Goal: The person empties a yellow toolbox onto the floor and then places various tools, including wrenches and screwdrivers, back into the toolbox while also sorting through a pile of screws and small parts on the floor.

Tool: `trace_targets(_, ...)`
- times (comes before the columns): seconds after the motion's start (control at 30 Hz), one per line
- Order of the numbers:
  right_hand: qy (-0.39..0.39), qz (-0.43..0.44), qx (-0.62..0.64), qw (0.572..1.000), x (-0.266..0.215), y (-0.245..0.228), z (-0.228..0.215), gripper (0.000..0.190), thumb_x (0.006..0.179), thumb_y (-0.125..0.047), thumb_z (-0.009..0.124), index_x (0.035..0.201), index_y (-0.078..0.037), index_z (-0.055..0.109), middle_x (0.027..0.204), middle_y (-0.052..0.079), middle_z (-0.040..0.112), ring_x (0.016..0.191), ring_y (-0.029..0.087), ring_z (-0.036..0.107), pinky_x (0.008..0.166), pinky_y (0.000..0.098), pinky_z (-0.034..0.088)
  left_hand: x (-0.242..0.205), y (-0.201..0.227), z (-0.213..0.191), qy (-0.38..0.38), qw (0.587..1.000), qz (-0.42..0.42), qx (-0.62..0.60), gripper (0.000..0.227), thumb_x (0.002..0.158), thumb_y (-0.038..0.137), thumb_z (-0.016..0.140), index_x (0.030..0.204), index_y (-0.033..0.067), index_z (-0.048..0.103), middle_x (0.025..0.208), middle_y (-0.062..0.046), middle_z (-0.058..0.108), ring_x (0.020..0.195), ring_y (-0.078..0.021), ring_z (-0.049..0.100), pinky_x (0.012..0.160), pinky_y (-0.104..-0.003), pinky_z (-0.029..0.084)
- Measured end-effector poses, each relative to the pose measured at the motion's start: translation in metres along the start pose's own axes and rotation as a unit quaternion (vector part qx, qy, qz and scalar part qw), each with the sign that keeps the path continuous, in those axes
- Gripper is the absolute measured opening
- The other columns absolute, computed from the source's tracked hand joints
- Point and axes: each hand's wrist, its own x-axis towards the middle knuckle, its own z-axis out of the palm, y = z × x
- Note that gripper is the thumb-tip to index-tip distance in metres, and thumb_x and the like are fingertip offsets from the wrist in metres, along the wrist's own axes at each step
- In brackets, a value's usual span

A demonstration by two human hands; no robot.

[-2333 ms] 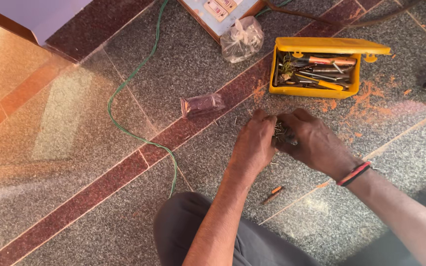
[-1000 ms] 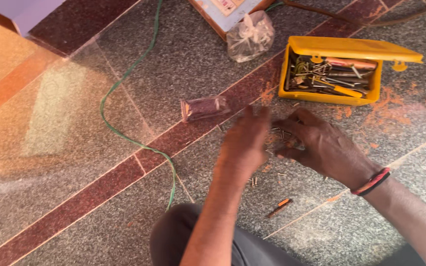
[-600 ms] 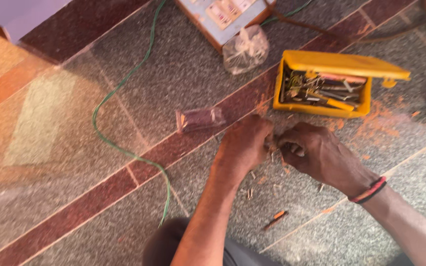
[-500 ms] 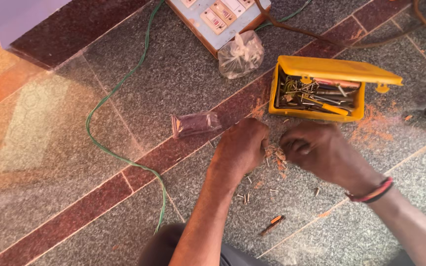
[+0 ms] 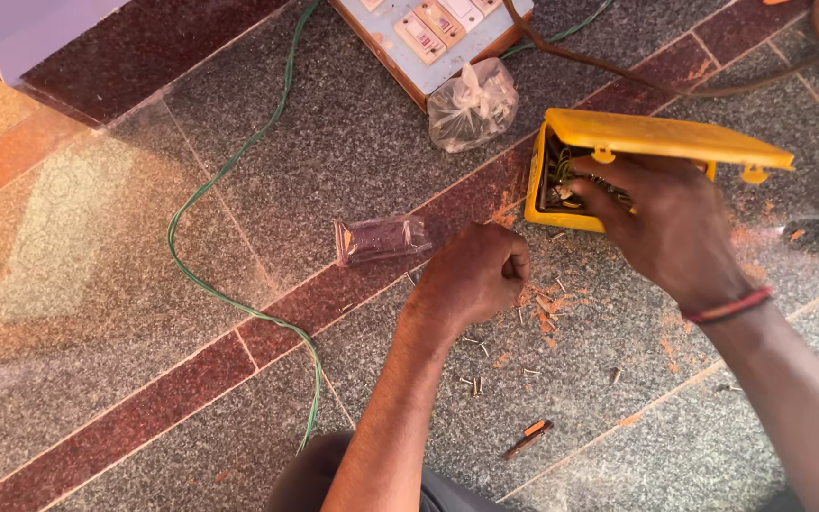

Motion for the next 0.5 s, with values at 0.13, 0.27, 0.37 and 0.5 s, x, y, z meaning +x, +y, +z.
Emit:
trace_targets(0.13,-0.042,0.036,-0.073,0.996,0.008,0.005,0.003,0.018,0.092,-0.025,0.083,0.108,-0.016,0.081,0.099,0.011,0.076,0.067,0.026,0.069,0.053,0.041,0.056,0.003,0.0,0.0,0.016,1.0,0.0,-0.016,0.008,0.082,0.004,0.073,0.086,0.0106,0.075,0.086,-0.005,0.078,0.075,-0.0146,0.076,0.072,-0.033,0.064)
trace_targets(0.27,0.064,0.014,-0.014,0.998,0.006,0.01,0.001,0.008,0.097,-0.01,0.079,0.098,-0.005,0.073,0.093,0.014,0.074,0.082,0.027,0.073,0.061,0.0367,0.059,0.001,-0.002,-0.001,0.012,1.0,0.01,-0.025,0.01,0.081,0.002,0.072,0.086,0.0106,0.075,0.085,-0.005,0.078,0.075,-0.0142,0.076,0.071,-0.033,0.064)
trace_targets(0.37,0.098,0.056,0.135,0.984,0.001,0.021,0.005,0.006,0.113,-0.005,0.071,0.108,-0.002,0.069,0.101,0.013,0.075,0.087,0.018,0.076,0.074,0.0282,0.063,0.003,-0.002,0.0,0.008,1.0,0.003,-0.027,0.009,0.082,0.002,0.072,0.085,0.0104,0.074,0.085,-0.005,0.077,0.076,-0.014,0.075,0.071,-0.033,0.063)
trace_targets(0.5,0.065,0.165,0.243,0.954,-0.006,0.029,0.005,0.007,0.103,-0.003,0.061,0.1,-0.003,0.067,0.091,0.008,0.075,0.081,0.014,0.076,0.069,0.0245,0.064,0.003,-0.005,0.002,0.022,0.999,0.027,-0.028,0.01,0.082,0.002,0.073,0.087,0.0104,0.074,0.088,-0.005,0.076,0.078,-0.0134,0.075,0.071,-0.032,0.064)
